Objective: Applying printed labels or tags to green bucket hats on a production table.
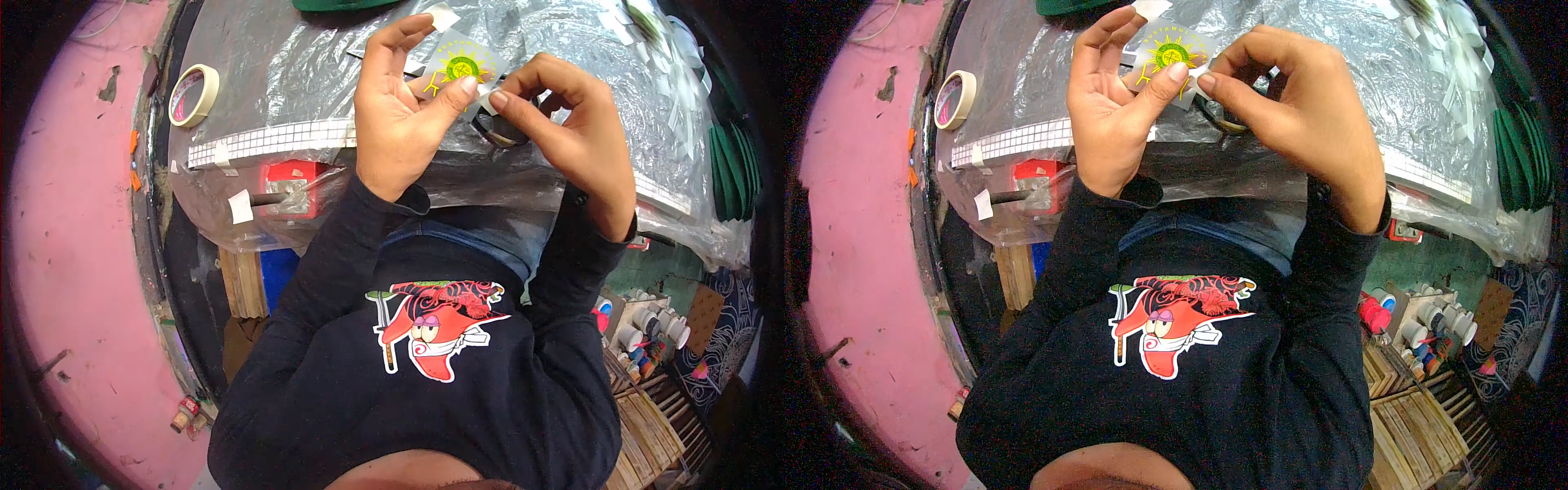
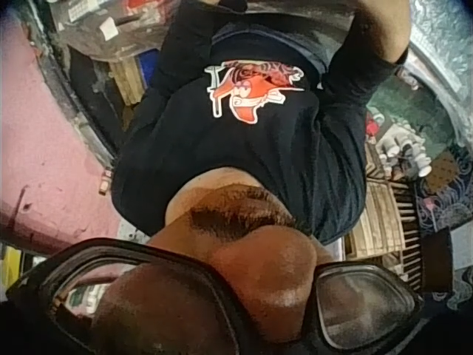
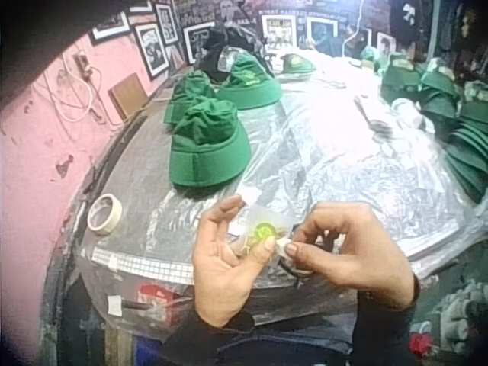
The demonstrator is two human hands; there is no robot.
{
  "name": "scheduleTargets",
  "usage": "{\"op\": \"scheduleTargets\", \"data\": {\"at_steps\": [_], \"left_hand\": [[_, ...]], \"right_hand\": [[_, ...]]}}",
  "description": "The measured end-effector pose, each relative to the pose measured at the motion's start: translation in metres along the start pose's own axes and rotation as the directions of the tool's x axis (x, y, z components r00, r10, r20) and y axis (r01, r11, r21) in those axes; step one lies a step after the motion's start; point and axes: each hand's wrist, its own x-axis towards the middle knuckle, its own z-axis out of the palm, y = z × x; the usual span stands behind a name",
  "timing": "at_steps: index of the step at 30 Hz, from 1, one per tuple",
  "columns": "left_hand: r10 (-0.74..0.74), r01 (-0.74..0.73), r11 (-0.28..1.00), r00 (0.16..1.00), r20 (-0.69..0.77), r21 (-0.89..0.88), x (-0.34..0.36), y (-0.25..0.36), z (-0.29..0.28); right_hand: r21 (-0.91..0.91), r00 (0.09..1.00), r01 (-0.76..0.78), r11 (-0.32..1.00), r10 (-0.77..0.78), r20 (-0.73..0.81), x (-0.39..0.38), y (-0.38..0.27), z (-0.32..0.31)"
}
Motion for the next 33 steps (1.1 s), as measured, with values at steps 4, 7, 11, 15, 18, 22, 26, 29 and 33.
{"op": "scheduleTargets", "data": {"at_steps": [4, 7, 11, 15, 18, 22, 26, 29, 33], "left_hand": [[0.066, -0.066, 0.998, 0.998, 0.009, 0.011, 0.001, -0.002, 0.0], [0.14, -0.14, 0.99, 0.989, 0.05, 0.015, 0.004, -0.007, -0.004], [0.13, -0.129, 0.992, 0.991, 0.045, -0.01, 0.002, -0.01, -0.006], [0.127, -0.127, 0.992, 0.991, 0.04, -0.018, 0.002, -0.01, -0.005], [0.126, -0.127, 0.992, 0.991, 0.052, 0.016, 0.002, -0.009, -0.005], [0.135, -0.137, 0.99, 0.989, 0.054, 0.023, 0.001, -0.01, -0.006], [0.16, -0.166, 0.983, 0.985, 0.07, 0.083, 0.002, -0.01, -0.007], [0.196, -0.206, 0.966, 0.977, 0.08, 0.155, 0.003, -0.008, -0.006], [0.138, -0.141, 0.986, 0.99, 0.036, 0.09, 0.002, -0.004, -0.004]], "right_hand": [[-0.098, 0.999, 0.0, 0.995, 0.004, 0.045, 0.005, -0.002, -0.007], [-0.114, 0.998, -0.003, 0.993, 0.01, 0.056, 0.007, -0.002, -0.007], [-0.132, 0.998, 0.022, 0.991, -0.013, 0.067, 0.01, -0.004, -0.005], [-0.163, 0.999, 0.013, 0.987, -0.005, 0.05, 0.011, -0.006, -0.003], [-0.181, 0.999, 0.003, 0.983, 0.006, 0.049, 0.012, -0.007, -0.002], [-0.187, 0.999, 0.001, 0.982, 0.008, 0.044, 0.013, -0.007, -0.001], [-0.209, 0.998, 0.047, 0.977, -0.04, 0.039, 0.013, -0.006, 0.001], [-0.229, 0.997, 0.074, 0.971, -0.067, 0.037, 0.013, -0.006, 0.001], [-0.219, 1.0, 0.029, 0.975, -0.029, 0.004, 0.013, -0.008, 0.002]]}}
